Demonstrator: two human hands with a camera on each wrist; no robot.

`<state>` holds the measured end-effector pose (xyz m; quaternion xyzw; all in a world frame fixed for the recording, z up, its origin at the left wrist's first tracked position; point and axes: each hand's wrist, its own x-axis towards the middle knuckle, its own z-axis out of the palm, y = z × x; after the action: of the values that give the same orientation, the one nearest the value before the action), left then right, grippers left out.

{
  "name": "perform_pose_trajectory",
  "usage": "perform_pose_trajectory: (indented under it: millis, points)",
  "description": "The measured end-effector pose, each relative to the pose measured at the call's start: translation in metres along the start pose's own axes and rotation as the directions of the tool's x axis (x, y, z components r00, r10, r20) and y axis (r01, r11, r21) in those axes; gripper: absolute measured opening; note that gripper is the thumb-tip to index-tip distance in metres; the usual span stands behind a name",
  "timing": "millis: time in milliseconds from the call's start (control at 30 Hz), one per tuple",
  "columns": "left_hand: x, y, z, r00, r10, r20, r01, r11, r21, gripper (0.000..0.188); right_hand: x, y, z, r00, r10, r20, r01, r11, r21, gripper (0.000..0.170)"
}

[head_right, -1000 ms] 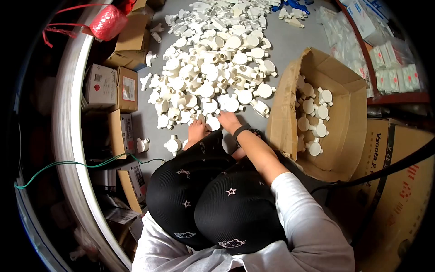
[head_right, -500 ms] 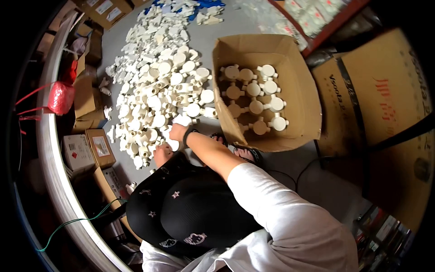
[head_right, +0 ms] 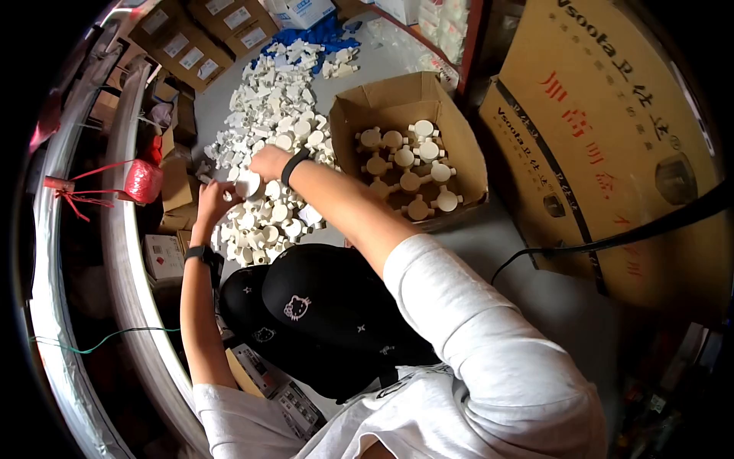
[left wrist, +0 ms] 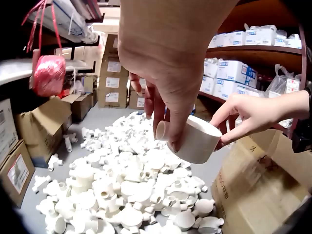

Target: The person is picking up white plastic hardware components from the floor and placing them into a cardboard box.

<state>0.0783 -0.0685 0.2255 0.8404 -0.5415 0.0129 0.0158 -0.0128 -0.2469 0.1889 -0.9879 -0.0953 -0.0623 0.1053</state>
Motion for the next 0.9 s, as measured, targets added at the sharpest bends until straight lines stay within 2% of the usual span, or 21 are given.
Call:
perform_pose_trajectory:
  millis: [67, 100, 133, 167, 233, 267, 300, 433, 500, 533, 567, 633, 667, 700, 767, 833, 900]
  points:
    - [0.023, 0.023, -0.029, 1.0, 0.027, 0.01, -0.027, 0.998, 0.056, 0.023, -0.008, 0.02, -0.03, 0.999, 0.016, -0.03, -0.017, 0.999, -0.028, 0.014]
    - [0.035, 0.034, -0.036, 0.995, 0.089, -0.038, -0.085, 0.992, 0.096, 0.026, -0.012, 0.033, -0.038, 0.998, 0.031, -0.047, -0.033, 0.999, -0.033, 0.017]
    - [0.046, 0.051, -0.044, 0.997, 0.074, -0.032, -0.072, 0.995, 0.066, 0.028, -0.025, 0.042, -0.056, 0.997, 0.048, -0.056, -0.051, 0.998, -0.041, 0.018]
    - [0.059, 0.062, -0.044, 0.994, 0.101, -0.039, -0.098, 0.993, 0.063, 0.03, -0.039, 0.052, -0.074, 0.996, 0.065, -0.064, -0.068, 0.997, -0.047, 0.018]
    - [0.085, 0.087, -0.042, 0.983, 0.16, -0.085, -0.158, 0.987, 0.028, 0.029, -0.058, 0.079, -0.095, 0.993, 0.111, 0.034, -0.108, 0.991, -0.077, 0.017]
    - [0.098, 0.105, -0.045, 0.993, 0.116, -0.024, -0.115, 0.993, 0.031, 0.028, -0.071, 0.091, -0.104, 0.992, 0.125, 0.028, -0.122, 0.989, -0.086, 0.018]
    - [0.112, 0.113, -0.037, 0.982, 0.178, -0.068, -0.175, 0.984, 0.044, 0.028, -0.086, 0.102, -0.112, 0.99, 0.141, 0.023, -0.138, 0.986, -0.094, 0.019]
    - [0.151, 0.169, -0.031, 0.967, 0.228, -0.115, -0.232, 0.973, -0.021, 0.019, -0.126, 0.15, -0.118, 0.957, 0.28, 0.073, -0.275, 0.959, -0.072, 0.022]
    - [0.175, 0.189, -0.02, 0.971, 0.235, -0.044, -0.235, 0.972, 0.011, 0.016, -0.144, 0.167, -0.119, 0.933, 0.336, 0.13, -0.329, 0.941, -0.075, 0.023]
    - [0.185, 0.195, -0.008, 0.961, 0.261, -0.093, -0.261, 0.965, 0.002, 0.016, -0.152, 0.174, -0.117, 0.925, 0.36, 0.121, -0.35, 0.932, -0.097, 0.023]
    - [0.199, 0.202, 0.004, 0.961, 0.264, -0.082, -0.268, 0.962, -0.043, 0.017, -0.161, 0.182, -0.115, 0.917, 0.384, 0.111, -0.371, 0.921, -0.12, 0.022]
    - [0.217, 0.222, 0.02, 0.988, 0.152, 0.04, -0.149, 0.987, -0.067, 0.019, -0.173, 0.202, -0.097, 0.907, 0.418, 0.048, -0.404, 0.897, -0.178, 0.022]
    - [0.227, 0.227, 0.032, 0.985, 0.167, 0.045, -0.161, 0.98, -0.116, 0.021, -0.18, 0.21, -0.087, 0.887, 0.461, 0.029, -0.452, 0.879, -0.15, 0.022]
    - [0.236, 0.238, 0.042, 0.987, 0.122, 0.107, -0.11, 0.988, -0.11, 0.02, -0.188, 0.218, -0.076, 0.865, 0.502, 0.012, -0.497, 0.859, -0.122, 0.022]
    - [0.25, 0.253, 0.07, 0.977, 0.117, 0.177, -0.113, 0.993, -0.037, 0.02, -0.199, 0.23, -0.044, 0.799, 0.601, -0.012, -0.6, 0.796, -0.082, 0.017]
    - [0.261, 0.267, 0.096, 0.974, 0.116, 0.195, -0.118, 0.993, 0.003, 0.019, -0.21, 0.242, -0.015, 0.774, 0.633, 0.009, -0.628, 0.77, -0.114, 0.015]
    - [0.273, 0.276, 0.126, 0.965, 0.105, 0.238, -0.11, 0.994, 0.008, 0.017, -0.213, 0.251, 0.011, 0.671, 0.733, 0.11, -0.725, 0.68, -0.111, 0.019]
